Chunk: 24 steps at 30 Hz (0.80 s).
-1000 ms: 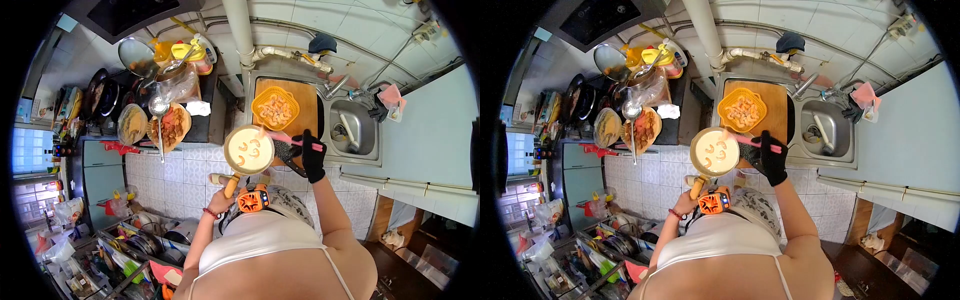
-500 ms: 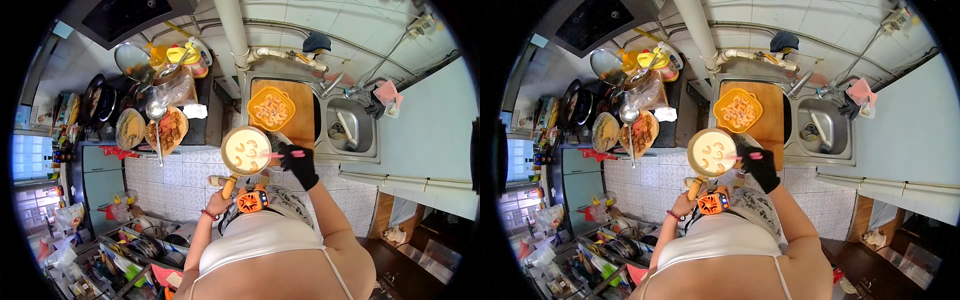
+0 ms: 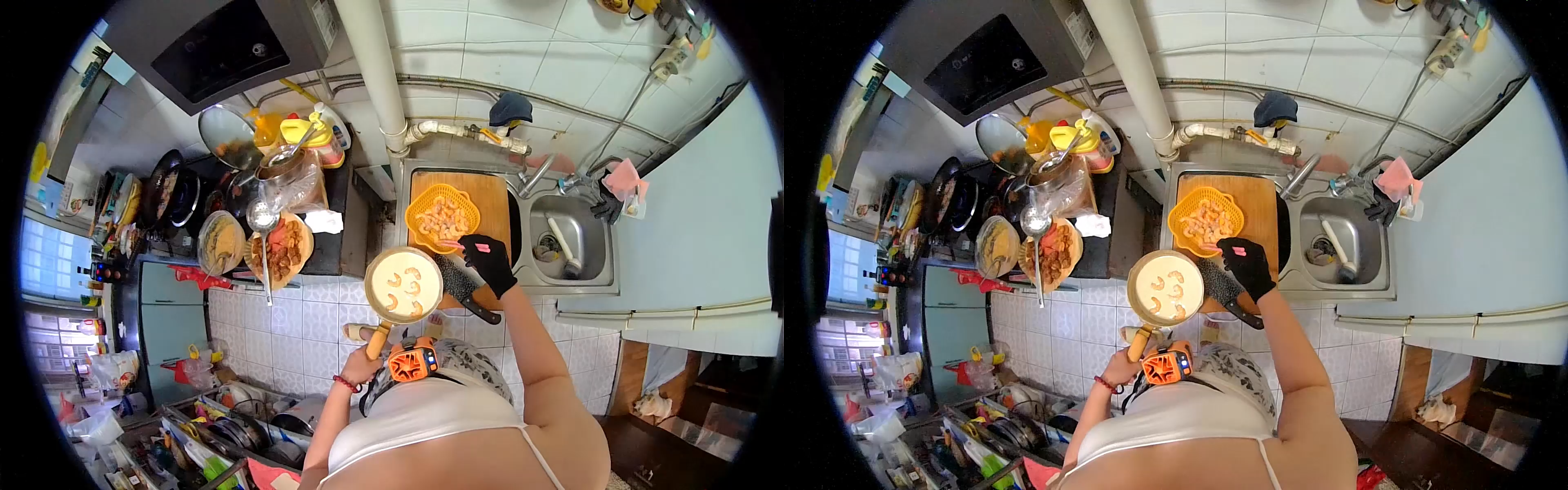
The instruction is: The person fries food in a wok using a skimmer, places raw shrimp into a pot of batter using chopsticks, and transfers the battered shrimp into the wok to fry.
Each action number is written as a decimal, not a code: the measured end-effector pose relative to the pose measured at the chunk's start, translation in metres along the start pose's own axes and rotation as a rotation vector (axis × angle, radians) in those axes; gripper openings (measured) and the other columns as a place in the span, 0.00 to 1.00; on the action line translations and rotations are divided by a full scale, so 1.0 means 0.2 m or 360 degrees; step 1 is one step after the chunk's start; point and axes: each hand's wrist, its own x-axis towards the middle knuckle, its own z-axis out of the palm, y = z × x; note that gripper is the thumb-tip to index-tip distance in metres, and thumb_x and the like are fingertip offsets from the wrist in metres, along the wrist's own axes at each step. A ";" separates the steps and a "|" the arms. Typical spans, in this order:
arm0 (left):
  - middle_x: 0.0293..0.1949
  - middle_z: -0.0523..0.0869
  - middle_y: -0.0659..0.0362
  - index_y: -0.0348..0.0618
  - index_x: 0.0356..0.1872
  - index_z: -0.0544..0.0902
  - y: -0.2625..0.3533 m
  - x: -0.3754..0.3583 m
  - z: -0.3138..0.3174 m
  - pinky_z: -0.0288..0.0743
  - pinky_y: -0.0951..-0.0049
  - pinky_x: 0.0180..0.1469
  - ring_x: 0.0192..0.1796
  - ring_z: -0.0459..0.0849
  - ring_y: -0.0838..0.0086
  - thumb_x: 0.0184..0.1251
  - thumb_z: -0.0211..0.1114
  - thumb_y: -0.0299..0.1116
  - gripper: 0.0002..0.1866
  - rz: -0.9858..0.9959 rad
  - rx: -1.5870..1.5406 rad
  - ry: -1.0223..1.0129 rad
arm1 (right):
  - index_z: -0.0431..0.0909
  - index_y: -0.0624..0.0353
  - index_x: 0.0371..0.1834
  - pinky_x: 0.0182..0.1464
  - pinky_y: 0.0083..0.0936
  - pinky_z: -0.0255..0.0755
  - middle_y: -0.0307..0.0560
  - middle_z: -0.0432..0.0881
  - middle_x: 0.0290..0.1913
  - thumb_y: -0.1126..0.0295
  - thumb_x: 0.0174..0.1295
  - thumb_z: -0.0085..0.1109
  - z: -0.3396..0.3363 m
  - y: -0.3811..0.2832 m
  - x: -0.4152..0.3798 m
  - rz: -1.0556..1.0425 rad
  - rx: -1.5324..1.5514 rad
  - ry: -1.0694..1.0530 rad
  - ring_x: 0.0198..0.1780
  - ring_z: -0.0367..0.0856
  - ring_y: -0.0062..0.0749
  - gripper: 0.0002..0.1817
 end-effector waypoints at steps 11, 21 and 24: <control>0.20 0.82 0.54 0.32 0.37 0.78 -0.01 0.00 0.01 0.76 0.71 0.22 0.16 0.81 0.71 0.52 0.63 0.35 0.16 -0.0055 -0.0059 0.0013 | 0.83 0.62 0.35 0.29 0.20 0.73 0.41 0.84 0.28 0.69 0.61 0.58 0.00 -0.01 0.02 -0.0576 -0.0653 -0.0088 0.27 0.79 0.20 0.08; 0.19 0.82 0.54 0.32 0.36 0.77 -0.05 0.00 0.01 0.75 0.71 0.22 0.16 0.81 0.71 0.53 0.62 0.35 0.15 -0.0050 -0.0005 -0.0026 | 0.82 0.68 0.35 0.25 0.19 0.71 0.42 0.81 0.23 0.57 0.68 0.50 -0.14 0.04 -0.05 0.0324 0.0666 0.0481 0.21 0.77 0.21 0.22; 0.20 0.82 0.53 0.33 0.36 0.77 -0.01 0.00 0.01 0.75 0.71 0.22 0.16 0.81 0.71 0.53 0.62 0.35 0.15 -0.0085 -0.0006 -0.0028 | 0.81 0.68 0.38 0.29 0.20 0.72 0.44 0.83 0.26 0.60 0.69 0.49 -0.14 -0.06 -0.19 0.0143 0.0535 0.0299 0.23 0.78 0.21 0.19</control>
